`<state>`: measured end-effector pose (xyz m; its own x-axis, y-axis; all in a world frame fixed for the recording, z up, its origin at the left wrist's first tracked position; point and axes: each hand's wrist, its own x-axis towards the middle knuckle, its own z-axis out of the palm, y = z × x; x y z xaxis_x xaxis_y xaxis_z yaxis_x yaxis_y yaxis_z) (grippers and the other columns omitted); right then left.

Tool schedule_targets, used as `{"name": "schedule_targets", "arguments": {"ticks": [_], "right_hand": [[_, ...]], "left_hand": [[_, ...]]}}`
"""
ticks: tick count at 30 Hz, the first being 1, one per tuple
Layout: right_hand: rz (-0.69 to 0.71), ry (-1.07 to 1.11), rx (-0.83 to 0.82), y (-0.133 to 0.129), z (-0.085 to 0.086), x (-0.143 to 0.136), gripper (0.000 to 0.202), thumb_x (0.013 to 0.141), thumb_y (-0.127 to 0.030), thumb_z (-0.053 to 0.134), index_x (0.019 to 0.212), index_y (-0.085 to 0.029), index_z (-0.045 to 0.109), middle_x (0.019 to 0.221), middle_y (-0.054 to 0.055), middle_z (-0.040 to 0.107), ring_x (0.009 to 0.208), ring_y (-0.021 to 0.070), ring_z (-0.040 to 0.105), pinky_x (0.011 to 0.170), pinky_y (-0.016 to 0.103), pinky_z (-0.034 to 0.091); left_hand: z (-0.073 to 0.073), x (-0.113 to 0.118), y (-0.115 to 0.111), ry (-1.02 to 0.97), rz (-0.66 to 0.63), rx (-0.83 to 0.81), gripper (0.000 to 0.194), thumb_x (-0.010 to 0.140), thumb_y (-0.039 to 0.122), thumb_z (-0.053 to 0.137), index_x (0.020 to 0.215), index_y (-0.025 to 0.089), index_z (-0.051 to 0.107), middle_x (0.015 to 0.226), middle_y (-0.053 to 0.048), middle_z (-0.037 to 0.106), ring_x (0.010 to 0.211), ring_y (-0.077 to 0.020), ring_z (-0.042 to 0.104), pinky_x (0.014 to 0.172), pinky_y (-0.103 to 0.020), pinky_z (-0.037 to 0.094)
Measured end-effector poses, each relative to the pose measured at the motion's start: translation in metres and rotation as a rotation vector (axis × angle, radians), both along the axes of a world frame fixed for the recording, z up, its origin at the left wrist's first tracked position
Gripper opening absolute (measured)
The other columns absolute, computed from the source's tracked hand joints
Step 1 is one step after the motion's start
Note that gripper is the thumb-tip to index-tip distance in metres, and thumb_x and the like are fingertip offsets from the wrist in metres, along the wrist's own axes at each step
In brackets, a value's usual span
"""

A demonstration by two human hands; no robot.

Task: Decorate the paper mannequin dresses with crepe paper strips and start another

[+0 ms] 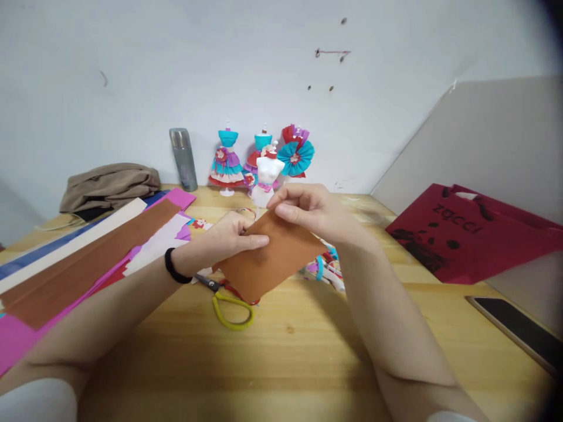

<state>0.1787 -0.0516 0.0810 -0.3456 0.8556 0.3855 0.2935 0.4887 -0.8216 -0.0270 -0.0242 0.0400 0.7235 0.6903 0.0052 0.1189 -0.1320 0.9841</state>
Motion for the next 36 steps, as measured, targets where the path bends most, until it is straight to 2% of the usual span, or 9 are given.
{"name": "schedule_targets", "arguments": {"ticks": [3, 5, 8, 10, 17, 25, 29, 32, 36], "right_hand": [[-0.019, -0.041, -0.019, 0.005, -0.005, 0.001, 0.033, 0.078, -0.052, 0.074, 0.076, -0.020, 0.066, 0.072, 0.001, 0.062, 0.066, 0.0137, 0.053, 0.056, 0.025, 0.040], [0.024, -0.065, -0.116, 0.010, -0.011, 0.002, 0.031, 0.076, -0.050, 0.077, 0.075, -0.021, 0.066, 0.068, 0.000, 0.063, 0.062, 0.0139, 0.053, 0.053, 0.024, 0.039], [0.116, -0.090, -0.297, 0.019, -0.023, 0.001, 0.026, 0.073, -0.042, 0.079, 0.070, -0.021, 0.064, 0.065, 0.001, 0.065, 0.056, 0.0146, 0.056, 0.050, 0.025, 0.040], [0.129, -0.095, -0.344, 0.024, -0.030, 0.000, 0.024, 0.073, -0.038, 0.079, 0.067, -0.021, 0.064, 0.063, 0.001, 0.066, 0.054, 0.0146, 0.057, 0.049, 0.026, 0.041], [0.040, -0.099, -0.347, 0.033, -0.047, -0.007, 0.028, 0.073, -0.040, 0.076, 0.061, -0.021, 0.059, 0.054, -0.003, 0.055, 0.047, 0.0109, 0.047, 0.044, 0.023, 0.033], [0.047, -0.109, -0.437, 0.036, -0.077, -0.022, 0.034, 0.070, -0.042, 0.077, 0.057, -0.021, 0.053, 0.048, -0.007, 0.042, 0.044, 0.0069, 0.032, 0.043, 0.023, 0.022], [-0.037, 0.027, -0.485, 0.020, -0.093, -0.017, 0.037, 0.068, -0.051, 0.081, 0.063, -0.020, 0.060, 0.052, -0.006, 0.048, 0.045, 0.0072, 0.036, 0.043, 0.022, 0.023], [-0.087, 0.162, -0.522, 0.008, -0.108, -0.014, 0.048, 0.066, -0.063, 0.081, 0.065, -0.019, 0.061, 0.052, -0.005, 0.050, 0.044, 0.0076, 0.038, 0.042, 0.022, 0.025], [-0.063, 0.345, -0.591, -0.006, -0.132, -0.016, 0.053, 0.068, -0.069, 0.078, 0.064, -0.020, 0.059, 0.053, -0.002, 0.055, 0.045, 0.0106, 0.046, 0.043, 0.024, 0.031]], "left_hand": [[-0.022, -0.003, -0.002, -0.167, 0.082, -0.253, 0.046, 0.066, 0.055, 0.086, 0.081, 0.014, 0.075, 0.079, -0.009, 0.076, 0.069, -0.0188, 0.069, 0.063, -0.027, 0.052], [-0.038, -0.004, -0.003, -0.257, 0.138, -0.358, 0.049, 0.063, 0.053, 0.089, 0.086, 0.013, 0.075, 0.080, -0.010, 0.076, 0.074, -0.0207, 0.071, 0.070, -0.030, 0.055], [-0.056, -0.004, -0.006, -0.313, 0.203, -0.415, 0.048, 0.066, 0.051, 0.088, 0.089, 0.012, 0.074, 0.081, -0.010, 0.076, 0.074, -0.0211, 0.071, 0.069, -0.030, 0.055], [-0.063, -0.005, -0.007, -0.333, 0.218, -0.421, 0.049, 0.067, 0.052, 0.087, 0.091, 0.011, 0.073, 0.084, -0.011, 0.076, 0.073, -0.0211, 0.071, 0.068, -0.031, 0.054], [-0.061, -0.018, -0.007, -0.272, 0.217, -0.468, 0.042, 0.068, 0.040, 0.088, 0.097, 0.013, 0.074, 0.094, -0.012, 0.077, 0.080, -0.0245, 0.072, 0.073, -0.034, 0.055], [-0.058, -0.027, -0.024, -0.258, 0.224, -0.572, 0.034, 0.072, 0.038, 0.086, 0.095, 0.016, 0.075, 0.091, -0.011, 0.078, 0.081, -0.0260, 0.073, 0.073, -0.036, 0.056], [-0.057, -0.030, -0.030, -0.252, 0.262, -0.589, 0.031, 0.070, 0.031, 0.088, 0.095, 0.017, 0.075, 0.084, -0.008, 0.078, 0.078, -0.0244, 0.072, 0.070, -0.034, 0.055], [-0.058, -0.033, -0.034, -0.249, 0.284, -0.589, 0.034, 0.070, 0.029, 0.088, 0.098, 0.017, 0.075, 0.083, -0.008, 0.079, 0.081, -0.0253, 0.073, 0.072, -0.034, 0.055], [-0.067, -0.032, -0.038, -0.282, 0.377, -0.582, 0.037, 0.069, 0.033, 0.089, 0.098, 0.014, 0.075, 0.090, -0.011, 0.080, 0.090, -0.0290, 0.074, 0.076, -0.037, 0.056]]}}
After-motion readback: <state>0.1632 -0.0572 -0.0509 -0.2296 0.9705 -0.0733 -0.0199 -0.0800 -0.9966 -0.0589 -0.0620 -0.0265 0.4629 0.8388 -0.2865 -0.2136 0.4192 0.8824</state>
